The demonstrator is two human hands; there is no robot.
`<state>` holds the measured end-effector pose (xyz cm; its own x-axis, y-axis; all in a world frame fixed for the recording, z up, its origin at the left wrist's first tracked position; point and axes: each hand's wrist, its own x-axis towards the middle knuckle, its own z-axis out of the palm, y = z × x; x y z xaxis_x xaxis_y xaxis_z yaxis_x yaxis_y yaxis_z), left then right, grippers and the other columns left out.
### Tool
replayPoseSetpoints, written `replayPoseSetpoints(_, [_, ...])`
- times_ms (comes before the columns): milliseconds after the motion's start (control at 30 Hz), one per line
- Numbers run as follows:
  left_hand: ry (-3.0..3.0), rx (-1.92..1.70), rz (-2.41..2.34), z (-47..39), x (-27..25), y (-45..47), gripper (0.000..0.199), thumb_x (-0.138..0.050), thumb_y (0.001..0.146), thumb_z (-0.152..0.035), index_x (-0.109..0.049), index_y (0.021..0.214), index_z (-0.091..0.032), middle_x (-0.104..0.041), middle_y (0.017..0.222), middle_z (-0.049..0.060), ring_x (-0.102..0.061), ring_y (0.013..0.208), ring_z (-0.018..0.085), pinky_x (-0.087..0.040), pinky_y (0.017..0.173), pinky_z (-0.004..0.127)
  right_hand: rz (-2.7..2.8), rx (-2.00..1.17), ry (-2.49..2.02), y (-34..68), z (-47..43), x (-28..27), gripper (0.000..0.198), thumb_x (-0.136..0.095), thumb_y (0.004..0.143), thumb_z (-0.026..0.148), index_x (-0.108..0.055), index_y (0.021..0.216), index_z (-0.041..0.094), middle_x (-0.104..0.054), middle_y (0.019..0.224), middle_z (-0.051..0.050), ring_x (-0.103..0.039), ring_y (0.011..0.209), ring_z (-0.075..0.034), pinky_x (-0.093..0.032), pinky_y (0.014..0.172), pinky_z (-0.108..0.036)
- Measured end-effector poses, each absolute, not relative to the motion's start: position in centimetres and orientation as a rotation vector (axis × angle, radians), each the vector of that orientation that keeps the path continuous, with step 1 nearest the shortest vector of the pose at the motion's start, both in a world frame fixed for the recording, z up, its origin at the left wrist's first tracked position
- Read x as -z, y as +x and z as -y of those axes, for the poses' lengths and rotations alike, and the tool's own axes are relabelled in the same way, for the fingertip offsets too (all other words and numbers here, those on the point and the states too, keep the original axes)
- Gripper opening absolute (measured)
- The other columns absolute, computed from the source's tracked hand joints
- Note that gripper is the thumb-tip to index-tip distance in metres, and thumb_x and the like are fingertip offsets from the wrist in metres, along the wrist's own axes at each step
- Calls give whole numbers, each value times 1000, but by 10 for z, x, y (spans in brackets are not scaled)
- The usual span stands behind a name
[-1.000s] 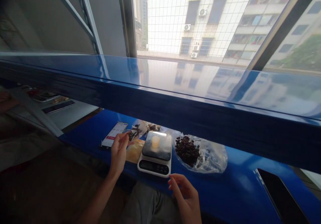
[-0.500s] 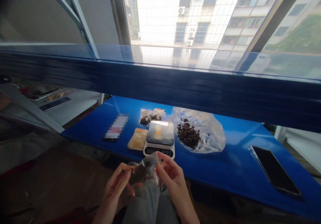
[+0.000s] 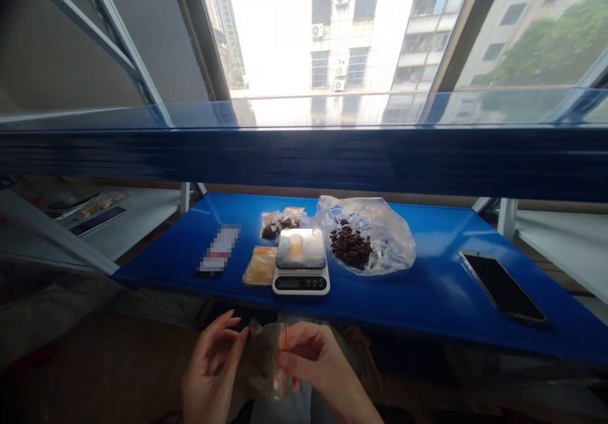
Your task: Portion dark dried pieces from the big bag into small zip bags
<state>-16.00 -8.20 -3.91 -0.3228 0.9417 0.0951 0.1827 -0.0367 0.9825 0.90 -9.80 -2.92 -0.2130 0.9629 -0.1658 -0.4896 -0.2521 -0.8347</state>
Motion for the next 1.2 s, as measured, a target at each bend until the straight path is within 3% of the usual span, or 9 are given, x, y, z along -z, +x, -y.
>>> replayPoseSetpoints(100, [1377, -1466, -1554, 88, 30, -158, 25, -72, 71, -42, -60, 72, -20, -57, 70, 0, -53, 62, 14, -46, 56, 21, 757, -1612, -935, 4, 99, 34, 32, -84, 62, 40, -73, 77, 15, -65, 59, 0, -54, 47, -8, -37, 41, -16])
replayPoseSetpoints(200, [1601, -1204, -1327, 91, 22, -155, 35, -62, 81, -42, -51, 57, -19, -45, 55, -3, -45, 51, 10, -38, 49, 20, 743, -1545, -977, 1, 101, 32, 32, -83, 63, 43, -75, 81, 16, -67, 60, -1, -54, 50, -8, -39, 46, -16])
replayPoseSetpoints(367, [1593, -937, -1220, 91, 20, -146, 38, -57, 84, -47, -51, 59, -18, -48, 57, -1, -45, 50, 10, -35, 47, 19, 711, -1635, -981, -3, 110, 21, 31, -86, 61, 35, -74, 84, 18, -73, 70, -2, -60, 57, -8, -41, 50, -16])
replayPoseSetpoints(633, [1561, -822, -1159, 91, 10, -137, 37, -57, 81, -50, -54, 62, -19, -54, 61, 1, -49, 53, 12, -38, 48, 19, 647, -1607, -862, 0, 114, 16, 44, -91, 49, 22, -64, 83, 16, -71, 57, 3, -65, 51, -10, -48, 56, -19])
replayPoseSetpoints(933, [1727, -743, -941, 85, -9, -127, 28, -55, 84, -38, -57, 62, -19, -57, 63, 1, -52, 58, 13, -38, 53, 20, 579, -1397, -951, 4, 136, 20, 47, -89, 54, 23, -55, 86, 17, -69, 54, 4, -64, 48, -11, -47, 54, -20])
replayPoseSetpoints(1100, [1718, -670, -823, 86, -14, -120, 30, -53, 85, -38, -55, 62, -19, -55, 62, 0, -53, 60, 13, -40, 59, 20, 577, -1321, -998, 10, 152, 20, 49, -89, 54, 33, -59, 90, 16, -66, 55, 4, -56, 44, -7, -36, 41, -14])
replayPoseSetpoints(1200, [1677, -629, -787, 85, -14, -117, 30, -50, 88, -38, -55, 66, -20, -57, 63, 0, -55, 61, 13, -41, 60, 21, 600, -1278, -1036, 14, 155, 18, 43, -85, 61, 38, -59, 89, 16, -64, 57, 3, -58, 48, -8, -35, 40, -13])
